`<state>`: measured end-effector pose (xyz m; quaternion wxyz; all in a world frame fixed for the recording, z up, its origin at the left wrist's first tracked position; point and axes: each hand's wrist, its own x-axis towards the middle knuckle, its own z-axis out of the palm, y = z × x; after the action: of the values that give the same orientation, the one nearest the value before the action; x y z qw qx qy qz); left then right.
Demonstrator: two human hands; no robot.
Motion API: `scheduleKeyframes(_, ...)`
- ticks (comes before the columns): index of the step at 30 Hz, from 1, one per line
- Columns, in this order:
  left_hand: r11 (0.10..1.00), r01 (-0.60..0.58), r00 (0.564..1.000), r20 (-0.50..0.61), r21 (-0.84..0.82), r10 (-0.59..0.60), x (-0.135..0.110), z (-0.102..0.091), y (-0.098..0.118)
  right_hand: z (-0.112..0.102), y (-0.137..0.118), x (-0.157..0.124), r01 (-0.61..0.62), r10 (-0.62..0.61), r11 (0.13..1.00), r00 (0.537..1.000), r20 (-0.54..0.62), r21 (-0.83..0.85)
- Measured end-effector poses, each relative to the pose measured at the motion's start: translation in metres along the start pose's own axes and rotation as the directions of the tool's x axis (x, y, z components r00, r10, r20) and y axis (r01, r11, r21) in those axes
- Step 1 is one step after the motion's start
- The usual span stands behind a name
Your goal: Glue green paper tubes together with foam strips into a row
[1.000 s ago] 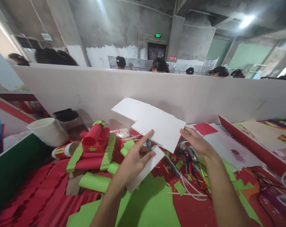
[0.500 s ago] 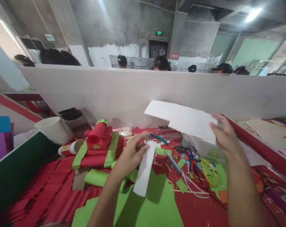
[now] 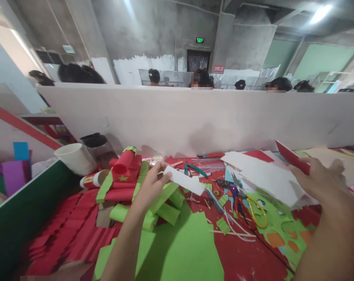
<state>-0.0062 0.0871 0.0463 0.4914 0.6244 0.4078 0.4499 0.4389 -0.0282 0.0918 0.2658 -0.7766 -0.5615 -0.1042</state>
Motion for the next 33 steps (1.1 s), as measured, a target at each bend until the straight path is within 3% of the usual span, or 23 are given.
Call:
scheduleKeyframes(1, 1.0, -0.006, 1.0, 0.008, -0.014, 0.006, 0.0, -0.001, -0.001, 0.0, -0.009, -0.001, -0.047, 0.046, 0.999, 0.998, -0.042, -0.026)
scheduleKeyframes(2, 1.0, -0.006, 1.0, 0.017, -0.029, 0.007, 0.001, -0.002, -0.001, 0.001, -0.022, -0.002, -0.037, 0.036, 0.999, 0.999, -0.012, -0.011)
scheduleKeyframes(4, 0.997, 0.008, 0.999, 0.032, -0.07, -0.006, 0.001, -0.003, -0.002, 0.005, -0.058, -0.006, 0.027, -0.054, 0.987, 0.983, 0.174, 0.157)
scheduleKeyframes(5, 0.995, 0.02, 0.999, 0.038, -0.097, -0.016, 0.0, -0.003, -0.002, 0.008, -0.078, -0.009, 0.049, -0.13, 0.96, 0.949, 0.286, 0.275)
scheduleKeyframes(7, 0.986, 0.044, 0.998, 0.044, -0.159, -0.038, -0.001, -0.002, 0.0, 0.019, -0.118, -0.013, 0.084, -0.319, 0.881, 0.832, 0.453, 0.466)
scheduleKeyframes(9, 0.976, 0.062, 0.997, 0.047, -0.207, -0.054, -0.002, -0.002, 0.001, 0.033, -0.152, -0.015, 0.109, -0.451, 0.8, 0.758, 0.472, 0.59)
scheduleKeyframes(10, 0.973, 0.068, 0.997, 0.052, -0.221, -0.058, -0.002, -0.001, 0.002, 0.04, -0.165, -0.015, 0.104, -0.484, 0.765, 0.743, 0.462, 0.635)
scheduleKeyframes(13, 0.976, 0.061, 0.995, 0.084, -0.207, -0.045, -0.001, -0.001, 0.001, 0.06, -0.189, -0.014, 0.072, -0.504, 0.708, 0.748, 0.431, 0.702)
scheduleKeyframes(16, 0.998, 0.027, 0.993, 0.117, -0.048, -0.021, 0.001, -0.003, -0.006, 0.072, -0.193, -0.012, 0.101, -0.481, 0.702, 0.798, 0.364, 0.705)
scheduleKeyframes(19, 0.948, 0.02, 0.993, 0.103, 0.318, -0.056, -0.001, -0.003, -0.017, 0.076, -0.185, -0.008, 0.145, -0.435, 0.75, 0.843, 0.316, 0.645)
scheduleKeyframes(22, 0.711, 0.084, 0.984, 0.056, 0.698, -0.171, -0.005, 0.0, -0.025, 0.074, -0.172, -0.003, 0.176, -0.384, 0.805, 0.883, 0.27, 0.567)
scheduleKeyframes(24, 0.539, 0.09, 0.975, 0.037, 0.837, -0.219, -0.007, 0.004, -0.027, 0.073, -0.164, -0.001, 0.182, -0.352, 0.837, 0.901, 0.253, 0.517)
scheduleKeyframes(27, 0.413, 0.087, 0.971, 0.015, 0.907, -0.239, -0.008, 0.009, -0.025, 0.072, -0.154, 0.002, 0.174, -0.321, 0.864, 0.913, 0.251, 0.472)
scheduleKeyframes(33, 0.494, 0.06, 0.975, 0.055, 0.867, -0.214, -0.009, 0.005, -0.025, 0.07, -0.148, 0.003, 0.168, -0.328, 0.863, 0.903, 0.276, 0.477)
